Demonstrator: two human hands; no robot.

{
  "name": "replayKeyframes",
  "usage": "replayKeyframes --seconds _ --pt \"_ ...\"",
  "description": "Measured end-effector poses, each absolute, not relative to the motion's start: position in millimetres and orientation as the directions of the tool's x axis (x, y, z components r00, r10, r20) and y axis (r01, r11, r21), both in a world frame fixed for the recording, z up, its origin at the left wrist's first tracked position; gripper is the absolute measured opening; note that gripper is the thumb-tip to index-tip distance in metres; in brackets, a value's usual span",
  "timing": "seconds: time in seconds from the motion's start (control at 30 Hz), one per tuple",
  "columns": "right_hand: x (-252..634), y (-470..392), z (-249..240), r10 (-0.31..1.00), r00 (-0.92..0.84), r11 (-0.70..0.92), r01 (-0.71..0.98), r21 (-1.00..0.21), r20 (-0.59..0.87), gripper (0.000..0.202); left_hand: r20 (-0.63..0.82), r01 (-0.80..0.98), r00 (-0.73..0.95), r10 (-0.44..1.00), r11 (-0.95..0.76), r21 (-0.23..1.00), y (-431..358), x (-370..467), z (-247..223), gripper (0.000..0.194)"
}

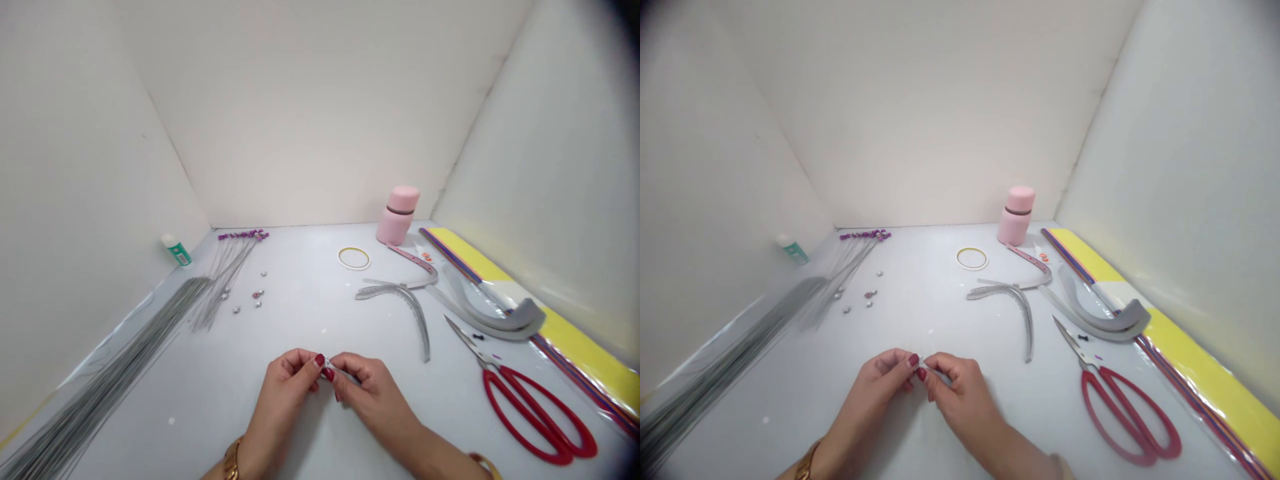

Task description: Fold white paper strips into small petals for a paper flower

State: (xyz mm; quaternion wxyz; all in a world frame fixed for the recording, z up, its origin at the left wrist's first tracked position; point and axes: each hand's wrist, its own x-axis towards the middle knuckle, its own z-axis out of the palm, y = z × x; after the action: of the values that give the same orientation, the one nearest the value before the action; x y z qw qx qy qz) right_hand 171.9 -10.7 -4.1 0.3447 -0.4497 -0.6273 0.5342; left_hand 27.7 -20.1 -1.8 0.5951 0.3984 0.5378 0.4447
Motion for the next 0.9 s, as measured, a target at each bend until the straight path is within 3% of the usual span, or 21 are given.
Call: replayKeyframes --seconds 0.33,0.5,0.6,0.9 --pt "174.0 -9.5 -4.9 0.916 -0.375 -0.100 0.129 -0.987 -0.142 0.025 -0.259 -0.079 0.113 0.959 0.269 0.960 -11.7 20.4 4.5 0.014" --pt "172.2 -9.4 -2.7 0.900 -0.393 -0.180 0.058 -0.982 -0.188 0.020 -0.409 -0.354 0.162 0.898 0.440 0.825 -13.9 22.6 3.6 0.008" --pt "171.5 -8.8 -2.1 0.874 -0.413 -0.269 0.025 -0.963 -0.255 0.019 -0.427 -0.408 0.186 0.885 0.464 0.786 -15.3 24.1 3.0 0.008" --pt "169.3 -11.6 -4.6 0.917 -0.347 -0.209 0.007 -0.978 -0.198 0.021 -0.324 -0.272 0.061 0.944 0.328 0.905 -18.7 29.1 -2.3 0.008"
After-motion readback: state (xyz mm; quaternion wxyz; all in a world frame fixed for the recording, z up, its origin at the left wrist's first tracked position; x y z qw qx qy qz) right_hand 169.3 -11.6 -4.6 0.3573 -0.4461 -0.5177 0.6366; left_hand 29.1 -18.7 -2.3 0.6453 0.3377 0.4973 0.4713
